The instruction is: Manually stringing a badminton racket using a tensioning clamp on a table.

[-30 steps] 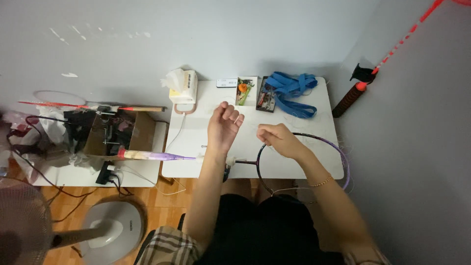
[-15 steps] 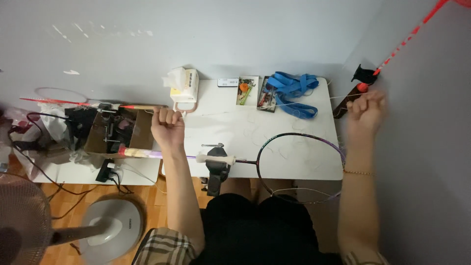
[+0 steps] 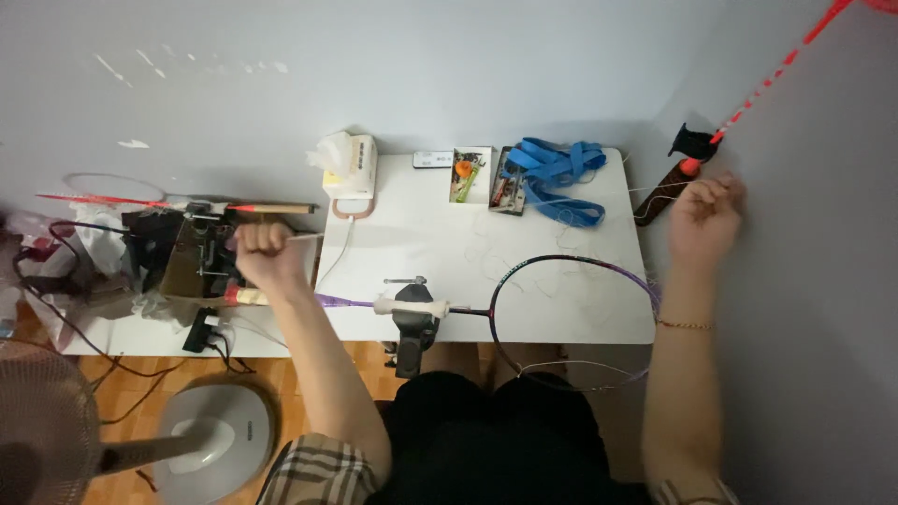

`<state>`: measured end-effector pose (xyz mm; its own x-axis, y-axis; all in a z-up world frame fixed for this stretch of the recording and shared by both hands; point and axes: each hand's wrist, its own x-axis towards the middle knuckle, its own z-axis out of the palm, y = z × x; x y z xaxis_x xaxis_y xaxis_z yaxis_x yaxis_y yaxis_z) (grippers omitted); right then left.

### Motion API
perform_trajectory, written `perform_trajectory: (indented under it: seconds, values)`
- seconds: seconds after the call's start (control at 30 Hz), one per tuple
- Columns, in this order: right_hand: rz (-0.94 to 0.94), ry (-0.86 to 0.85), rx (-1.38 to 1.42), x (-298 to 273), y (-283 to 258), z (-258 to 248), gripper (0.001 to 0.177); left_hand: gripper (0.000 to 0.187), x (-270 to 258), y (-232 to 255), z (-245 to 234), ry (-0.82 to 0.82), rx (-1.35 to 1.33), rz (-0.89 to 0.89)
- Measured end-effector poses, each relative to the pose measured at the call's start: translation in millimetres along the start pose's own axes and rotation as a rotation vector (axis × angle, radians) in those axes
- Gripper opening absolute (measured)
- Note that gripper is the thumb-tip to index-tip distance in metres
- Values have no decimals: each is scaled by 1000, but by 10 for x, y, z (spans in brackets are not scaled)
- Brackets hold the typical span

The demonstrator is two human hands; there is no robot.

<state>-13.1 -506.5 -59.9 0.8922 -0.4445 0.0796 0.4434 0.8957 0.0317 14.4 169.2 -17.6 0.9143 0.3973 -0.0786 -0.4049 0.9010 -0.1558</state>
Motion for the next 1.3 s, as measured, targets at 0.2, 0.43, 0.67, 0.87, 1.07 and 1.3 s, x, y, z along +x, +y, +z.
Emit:
perform_trajectory:
  seconds: [0.2, 0.43, 0.67, 0.87, 1.07, 1.3]
  values:
    - [17, -33, 99, 29, 43, -118, 7, 41, 371, 826, -695, -53, 223, 140]
    - [-44, 112, 75, 40, 51, -89, 8, 45, 186, 484, -148, 161, 571, 340]
    - [32, 19, 88, 57, -20, -190, 11, 43, 420, 659, -689, 201, 508, 310]
    - [33, 172, 165, 39, 75, -19, 11, 38, 580, 889, -1057, 129, 364, 262]
    - [3, 179, 103, 80, 115, -124, 13, 36, 63, 343, -450, 206, 646, 363]
    - [120, 77, -162, -323, 592, 535, 28, 41, 281, 130, -1714, -450, 1999, -259]
